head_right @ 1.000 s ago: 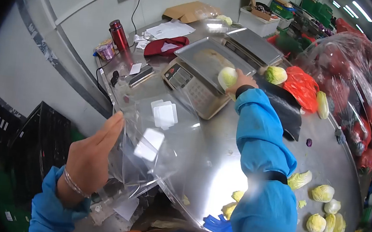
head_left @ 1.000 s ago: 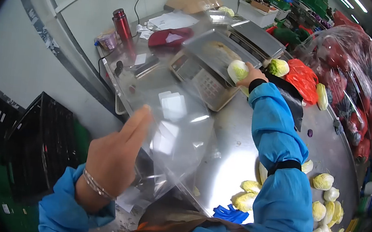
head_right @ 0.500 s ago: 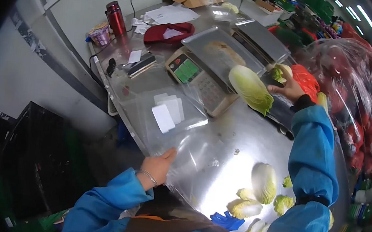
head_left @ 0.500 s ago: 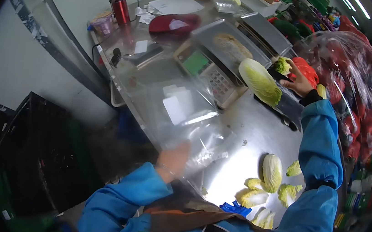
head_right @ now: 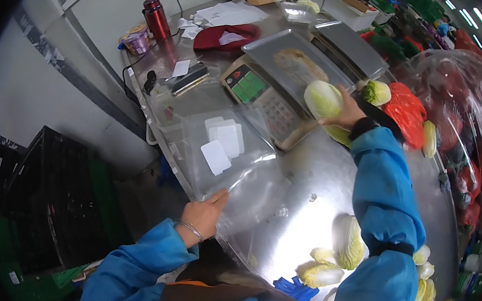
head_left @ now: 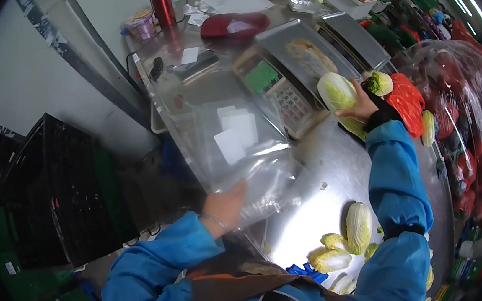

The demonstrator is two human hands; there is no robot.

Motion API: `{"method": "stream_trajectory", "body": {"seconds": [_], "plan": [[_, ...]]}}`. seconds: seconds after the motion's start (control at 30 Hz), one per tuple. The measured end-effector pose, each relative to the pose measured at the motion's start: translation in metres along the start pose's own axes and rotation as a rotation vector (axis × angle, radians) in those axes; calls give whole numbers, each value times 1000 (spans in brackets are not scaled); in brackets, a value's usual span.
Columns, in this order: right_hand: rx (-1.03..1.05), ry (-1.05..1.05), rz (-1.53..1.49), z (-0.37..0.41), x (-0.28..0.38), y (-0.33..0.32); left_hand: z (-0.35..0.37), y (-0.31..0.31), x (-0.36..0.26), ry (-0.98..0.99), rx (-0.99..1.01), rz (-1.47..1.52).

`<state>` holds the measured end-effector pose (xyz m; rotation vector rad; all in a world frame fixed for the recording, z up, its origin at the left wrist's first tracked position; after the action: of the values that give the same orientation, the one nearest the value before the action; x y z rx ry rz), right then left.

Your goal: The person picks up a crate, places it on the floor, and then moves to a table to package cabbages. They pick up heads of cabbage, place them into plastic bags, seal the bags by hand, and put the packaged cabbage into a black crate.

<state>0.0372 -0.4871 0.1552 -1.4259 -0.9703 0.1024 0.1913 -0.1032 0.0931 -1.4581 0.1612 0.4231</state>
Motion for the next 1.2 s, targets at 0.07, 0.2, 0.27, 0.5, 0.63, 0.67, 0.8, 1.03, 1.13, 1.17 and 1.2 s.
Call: {"method": "stream_trajectory", "body": {"seconds": [0.07,0.2,0.27,0.5,0.63,0.67,0.8,1.03,1.13,1.17,1.2], "plan": [[59,18,25,3,-2,9,-1,4,-9,-61,125,-5],[-268,143,-385,88,14,-29,2,42,-13,120,63,-41],[-453,102,-339,178,36,-60,5,43,-10,36,168,-61],[-586,625,93,447,-66,-97,8,52,-8,232,89,3],[-577,783,55,522,-146,-73,-4,70,-9,264,152,-94],[-526,791,-27,529,-155,-68,-5,73,-11,235,185,-112],[-1325,1204,238,651,-201,-150,-4,78,-19,196,190,-151],[-1366,2130,-65,733,-285,-164,-2,23,-90,24,20,-348],[-1620,2009,-17,738,-275,-164,-3,-9,-148,160,-330,-356],[-1717,1696,-307,752,-293,-159,8,-23,-176,373,-585,-293],[-1769,1353,-567,767,-309,-160,9,-1,-177,241,-359,-280]]}}
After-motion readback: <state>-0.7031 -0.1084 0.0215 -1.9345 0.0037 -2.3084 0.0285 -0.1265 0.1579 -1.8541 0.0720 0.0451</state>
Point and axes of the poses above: each hand's wrist, its own z-axis away from the middle knuckle, its own y-axis out of the palm, x = y × z, the point moved 7 cm from there along -z, towards the middle knuckle, and after that the axes turned 12 degrees about -x, right-handed, at the moved point
